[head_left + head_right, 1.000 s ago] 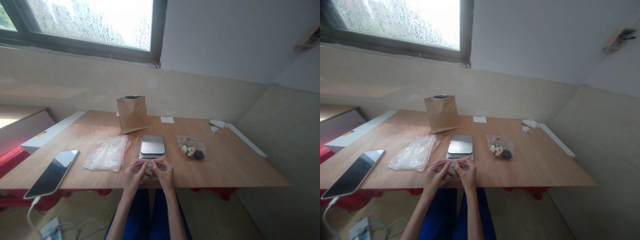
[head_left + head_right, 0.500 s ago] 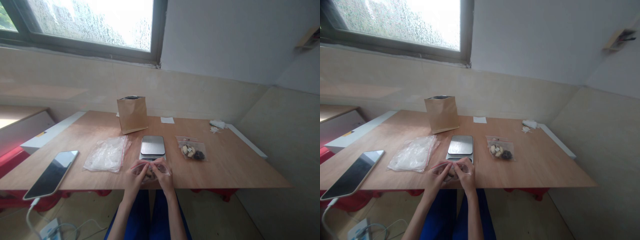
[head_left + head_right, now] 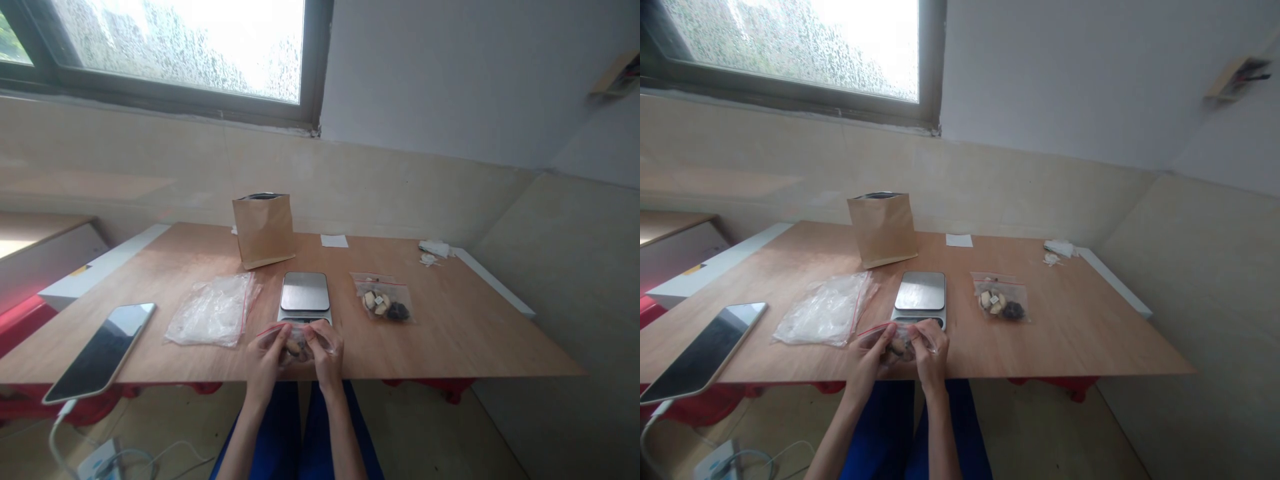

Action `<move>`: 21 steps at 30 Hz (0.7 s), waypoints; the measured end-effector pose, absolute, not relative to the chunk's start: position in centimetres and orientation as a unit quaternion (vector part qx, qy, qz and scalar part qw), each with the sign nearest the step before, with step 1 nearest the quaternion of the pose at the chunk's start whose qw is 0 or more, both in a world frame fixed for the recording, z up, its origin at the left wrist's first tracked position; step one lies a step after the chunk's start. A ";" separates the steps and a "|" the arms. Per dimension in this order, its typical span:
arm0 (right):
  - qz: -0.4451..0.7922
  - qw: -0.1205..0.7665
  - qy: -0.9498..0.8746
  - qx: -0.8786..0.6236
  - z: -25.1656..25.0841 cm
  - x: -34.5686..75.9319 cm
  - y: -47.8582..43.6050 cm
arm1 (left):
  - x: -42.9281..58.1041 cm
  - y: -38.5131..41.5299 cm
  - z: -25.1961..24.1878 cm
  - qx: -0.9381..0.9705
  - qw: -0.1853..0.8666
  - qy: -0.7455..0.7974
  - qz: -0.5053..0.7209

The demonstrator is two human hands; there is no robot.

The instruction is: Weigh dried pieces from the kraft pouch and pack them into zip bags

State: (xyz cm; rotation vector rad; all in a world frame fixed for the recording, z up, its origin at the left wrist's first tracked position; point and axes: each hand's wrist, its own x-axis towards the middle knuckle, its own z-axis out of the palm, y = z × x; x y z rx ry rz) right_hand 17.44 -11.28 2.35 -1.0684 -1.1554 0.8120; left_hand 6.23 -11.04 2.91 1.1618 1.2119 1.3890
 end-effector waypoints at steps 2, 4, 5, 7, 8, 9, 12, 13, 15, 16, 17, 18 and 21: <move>0.356 0.636 -0.497 -0.471 2.5 17.4 -11.3 | 6.2 -11.0 3.2 0.452 0.483 0.488 0.570; 0.362 0.638 -0.489 -0.472 2.4 17.4 -11.3 | 6.3 -10.9 3.2 0.435 0.489 0.487 0.578; 0.366 0.637 -0.487 -0.472 2.4 17.4 -11.3 | 6.3 -10.9 3.2 0.428 0.489 0.489 0.582; 0.375 0.637 -0.479 -0.474 2.1 17.5 -11.2 | 6.3 -10.7 2.9 0.419 0.492 0.490 0.585; 0.374 0.643 -0.466 -0.479 2.0 17.5 -11.1 | 6.2 -10.6 2.6 0.415 0.495 0.491 0.585; 0.366 0.653 -0.447 -0.490 1.8 17.6 -11.0 | 6.2 -10.6 2.4 0.410 0.498 0.493 0.584; 0.312 0.684 -0.387 -0.534 1.3 18.0 -10.8 | 6.2 -10.4 2.0 0.389 0.523 0.497 0.573; 0.292 0.689 -0.378 -0.545 1.2 18.1 -10.7 | 6.2 -10.4 1.9 0.382 0.538 0.492 0.568; 0.266 0.693 -0.376 -0.555 1.1 18.3 -10.7 | 6.4 -10.4 2.1 0.367 0.571 0.475 0.561; 0.263 0.695 -0.373 -0.556 1.1 18.4 -10.6 | 6.5 -10.4 2.1 0.356 0.580 0.468 0.563; 0.268 0.696 -0.366 -0.557 1.1 18.4 -10.6 | 6.6 -10.4 2.2 0.344 0.584 0.466 0.569; 0.280 0.695 -0.357 -0.558 1.1 18.5 -10.6 | 6.7 -10.4 2.2 0.333 0.583 0.466 0.575; 0.318 0.691 -0.320 -0.565 1.1 18.5 -10.6 | 6.8 -10.2 1.9 0.321 0.573 0.472 0.588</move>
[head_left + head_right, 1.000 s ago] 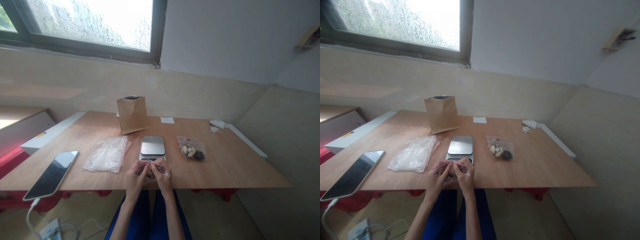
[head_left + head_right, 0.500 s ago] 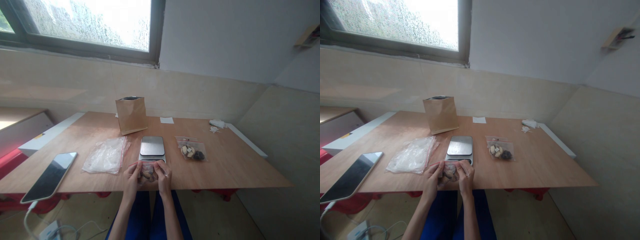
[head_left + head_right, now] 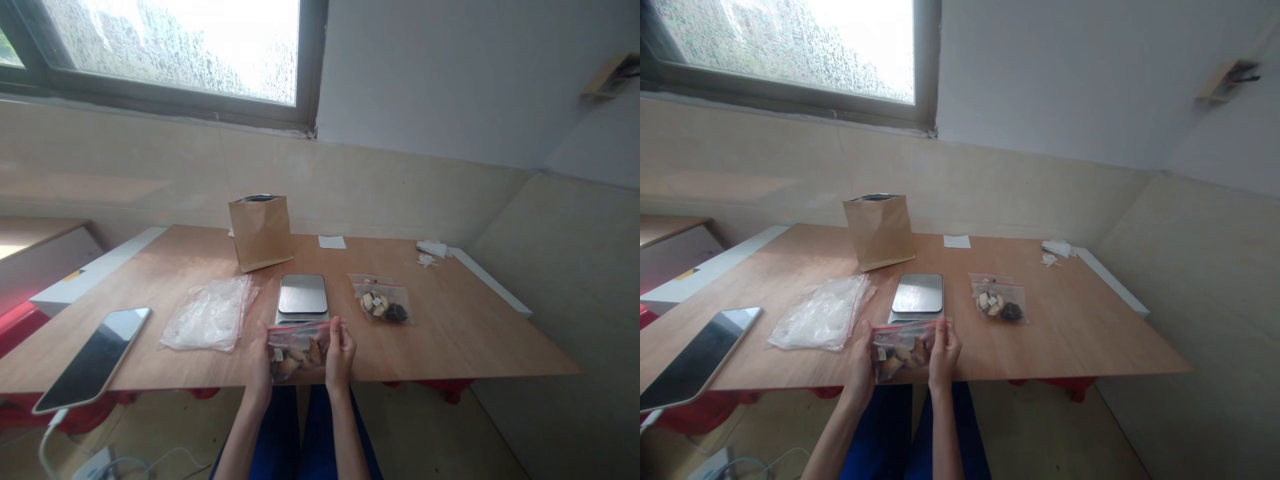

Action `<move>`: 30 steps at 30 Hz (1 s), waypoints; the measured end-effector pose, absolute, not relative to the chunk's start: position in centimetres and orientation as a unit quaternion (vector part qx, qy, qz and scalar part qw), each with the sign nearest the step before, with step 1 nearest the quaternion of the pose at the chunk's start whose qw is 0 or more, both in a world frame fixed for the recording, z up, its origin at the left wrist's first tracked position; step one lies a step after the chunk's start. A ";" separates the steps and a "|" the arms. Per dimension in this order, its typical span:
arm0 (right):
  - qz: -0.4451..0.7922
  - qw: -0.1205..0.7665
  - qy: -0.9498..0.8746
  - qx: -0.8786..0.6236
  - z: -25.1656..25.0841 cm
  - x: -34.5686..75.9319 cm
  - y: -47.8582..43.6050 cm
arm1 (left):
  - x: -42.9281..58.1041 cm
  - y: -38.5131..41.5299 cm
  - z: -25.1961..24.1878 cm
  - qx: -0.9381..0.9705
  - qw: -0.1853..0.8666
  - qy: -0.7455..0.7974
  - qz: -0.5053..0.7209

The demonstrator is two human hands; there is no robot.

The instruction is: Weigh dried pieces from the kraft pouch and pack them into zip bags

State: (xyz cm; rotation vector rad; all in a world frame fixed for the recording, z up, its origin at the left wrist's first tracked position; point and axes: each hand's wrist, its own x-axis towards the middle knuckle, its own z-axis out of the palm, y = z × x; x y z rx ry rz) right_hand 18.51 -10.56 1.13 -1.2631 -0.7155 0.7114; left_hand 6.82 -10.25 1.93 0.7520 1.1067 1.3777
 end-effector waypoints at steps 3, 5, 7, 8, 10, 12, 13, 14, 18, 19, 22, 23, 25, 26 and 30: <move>0.332 0.691 -0.285 -0.575 1.3 18.5 -10.6 | 6.8 -10.1 1.4 0.350 0.563 0.473 0.581; 0.332 0.689 -0.281 -0.580 1.6 18.4 -10.7 | 6.8 -10.1 1.3 0.375 0.558 0.473 0.569; 0.322 0.683 -0.292 -0.587 2.0 18.6 -10.9 | 6.6 -10.0 1.2 0.391 0.567 0.467 0.555; 0.313 0.680 -0.299 -0.592 2.2 18.9 -11.0 | 6.4 -10.0 1.3 0.396 0.574 0.461 0.549; 0.288 0.675 -0.302 -0.609 2.4 20.1 -11.1 | 5.8 -9.9 1.4 0.409 0.582 0.445 0.544; 0.254 0.668 -0.292 -0.636 2.5 22.3 -11.1 | 4.7 -9.6 1.6 0.430 0.566 0.443 0.546; 0.228 0.664 -0.289 -0.651 2.4 23.9 -11.0 | 4.1 -9.5 1.7 0.441 0.553 0.448 0.546; 0.196 0.662 -0.284 -0.665 2.4 25.7 -10.9 | 3.4 -9.3 1.9 0.450 0.540 0.455 0.546; 0.119 0.644 -0.239 -0.717 2.0 33.3 -10.0 | 1.0 -8.1 3.3 0.476 0.500 0.469 0.552; 0.126 0.634 -0.236 -0.725 2.0 34.9 -9.7 | 0.5 -7.7 4.0 0.482 0.476 0.473 0.563; 0.098 0.559 -0.303 -0.765 2.2 37.7 -9.0 | -0.4 -5.9 6.6 0.510 0.339 0.497 0.615; 0.059 0.529 -0.336 -0.777 2.2 38.0 -8.9 | -0.5 -5.2 7.7 0.527 0.277 0.510 0.621; -0.053 0.479 -0.377 -0.791 1.9 37.5 -8.8 | -0.6 -3.4 9.9 0.551 0.151 0.529 0.628; -0.106 0.463 -0.386 -0.790 1.7 36.8 -9.0 | -0.6 -2.4 11.0 0.557 0.101 0.540 0.622; -0.197 0.452 -0.420 -0.762 0.0 32.3 -10.7 | -0.6 2.5 14.1 0.574 -0.024 0.606 0.550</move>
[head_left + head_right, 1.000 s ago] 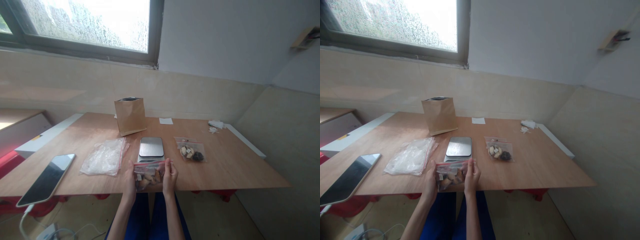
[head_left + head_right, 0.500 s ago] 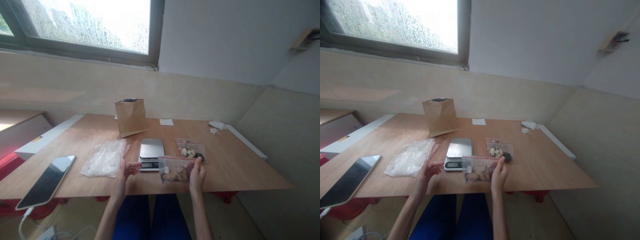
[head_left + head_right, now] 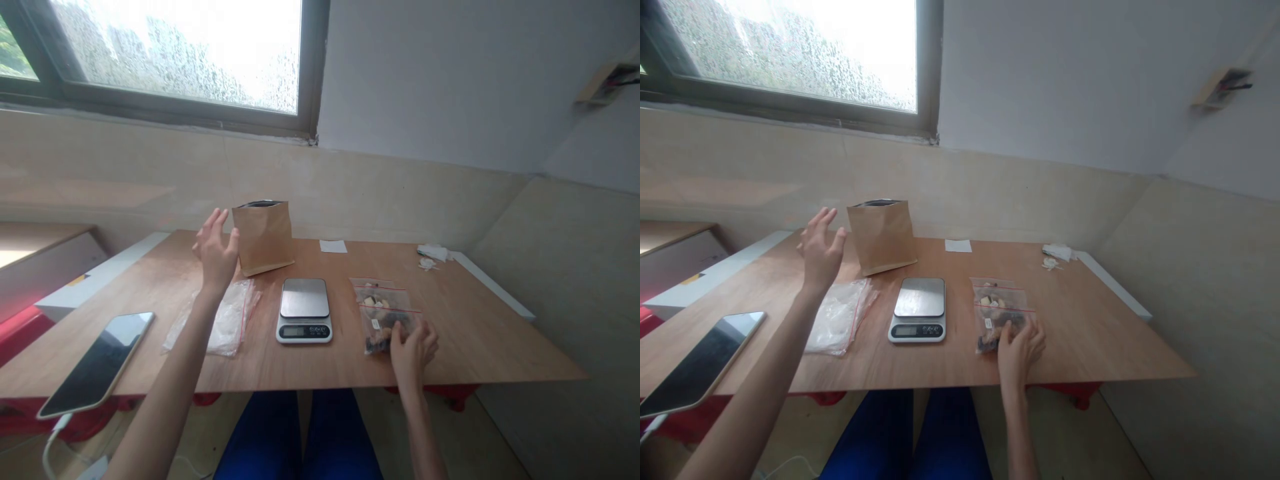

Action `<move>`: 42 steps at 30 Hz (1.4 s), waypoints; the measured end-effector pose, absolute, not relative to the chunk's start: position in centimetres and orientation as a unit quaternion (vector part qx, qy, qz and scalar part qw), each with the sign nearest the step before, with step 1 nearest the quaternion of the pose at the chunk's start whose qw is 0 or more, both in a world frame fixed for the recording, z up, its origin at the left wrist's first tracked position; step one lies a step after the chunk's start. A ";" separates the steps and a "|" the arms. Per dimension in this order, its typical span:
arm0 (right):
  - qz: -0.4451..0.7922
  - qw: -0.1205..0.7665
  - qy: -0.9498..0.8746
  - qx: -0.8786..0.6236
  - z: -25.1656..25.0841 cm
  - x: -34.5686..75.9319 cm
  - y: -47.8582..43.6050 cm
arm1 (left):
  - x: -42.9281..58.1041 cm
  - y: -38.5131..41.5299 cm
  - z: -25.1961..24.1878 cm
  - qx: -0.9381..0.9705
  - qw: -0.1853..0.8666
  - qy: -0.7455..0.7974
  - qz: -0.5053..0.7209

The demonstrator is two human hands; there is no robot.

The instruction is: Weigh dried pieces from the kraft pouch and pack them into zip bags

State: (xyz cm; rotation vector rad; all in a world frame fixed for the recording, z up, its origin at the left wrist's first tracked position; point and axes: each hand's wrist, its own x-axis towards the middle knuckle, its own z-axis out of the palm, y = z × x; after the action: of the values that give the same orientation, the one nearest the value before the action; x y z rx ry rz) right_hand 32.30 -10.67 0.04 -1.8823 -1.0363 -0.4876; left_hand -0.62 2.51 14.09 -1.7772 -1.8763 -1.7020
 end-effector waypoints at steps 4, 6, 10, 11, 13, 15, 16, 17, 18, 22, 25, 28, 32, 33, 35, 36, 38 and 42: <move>-0.202 0.477 -0.454 -0.725 -1.6 28.0 -13.2 | -1.3 6.8 14.3 -0.635 0.033 -0.634 -0.440; -0.193 0.471 -0.479 -0.715 -2.1 26.5 -14.2 | -1.5 7.7 13.3 -0.648 0.014 -0.653 -0.392; -0.149 0.462 -0.508 -0.712 -2.4 24.3 -15.7 | -1.0 6.9 10.6 -0.673 -0.015 -0.656 -0.343; -0.136 0.465 -0.515 -0.708 -2.4 23.7 -16.0 | -0.7 6.4 10.2 -0.673 -0.013 -0.653 -0.347; -0.111 0.473 -0.529 -0.696 -2.4 22.6 -16.4 | 0.0 5.5 9.9 -0.658 0.015 -0.647 -0.385; -0.085 0.478 -0.546 -0.683 -2.5 21.6 -16.8 | 0.4 5.3 10.7 -0.629 0.071 -0.630 -0.449; -0.073 0.480 -0.553 -0.677 -2.5 21.2 -17.0 | 0.4 5.6 11.4 -0.618 0.094 -0.622 -0.472; -0.060 0.480 -0.559 -0.674 -2.6 20.8 -17.2 | 0.4 6.0 12.2 -0.616 0.107 -0.615 -0.481; -0.048 0.480 -0.563 -0.671 -2.7 20.5 -17.3 | 0.3 6.7 13.0 -0.618 0.114 -0.613 -0.478; -0.008 0.487 -0.569 -0.662 -3.0 19.8 -17.4 | -0.5 9.8 15.1 -0.657 0.070 -0.643 -0.387; 0.011 0.491 -0.580 -0.650 -3.0 19.4 -17.4 | -1.0 10.4 15.0 -0.667 0.063 -0.647 -0.366; 0.026 0.493 -0.593 -0.636 -2.9 18.9 -17.5 | -0.7 8.8 14.1 -0.649 0.104 -0.644 -0.392; 0.057 0.490 -0.613 -0.618 -2.0 18.1 -17.7 | 0.4 4.8 12.8 -0.650 0.050 -0.630 -0.422; 0.066 0.487 -0.619 -0.612 -1.5 18.0 -17.7 | 0.7 3.7 12.6 -0.647 0.030 -0.630 -0.428; 0.085 0.481 -0.638 -0.596 -0.3 17.7 -17.3 | 1.1 1.8 12.1 -0.682 -0.002 -0.610 -0.402; 0.092 0.477 -0.650 -0.584 0.4 17.6 -17.0 | 1.2 0.9 11.9 -0.707 -0.020 -0.598 -0.377; 0.101 0.470 -0.682 -0.552 2.1 17.4 -15.9 | 1.3 -0.6 11.4 -0.752 -0.050 -0.583 -0.304; 0.121 0.441 -0.749 -0.479 5.1 16.9 -12.5 | 1.3 -2.3 10.1 -0.762 -0.036 -0.607 -0.222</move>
State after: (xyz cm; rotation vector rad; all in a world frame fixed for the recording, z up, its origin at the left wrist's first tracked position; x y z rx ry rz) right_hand 16.85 -12.49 5.10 -1.1891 -1.8591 0.3005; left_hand 1.30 -2.34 10.05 -2.4512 -1.9537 -0.7129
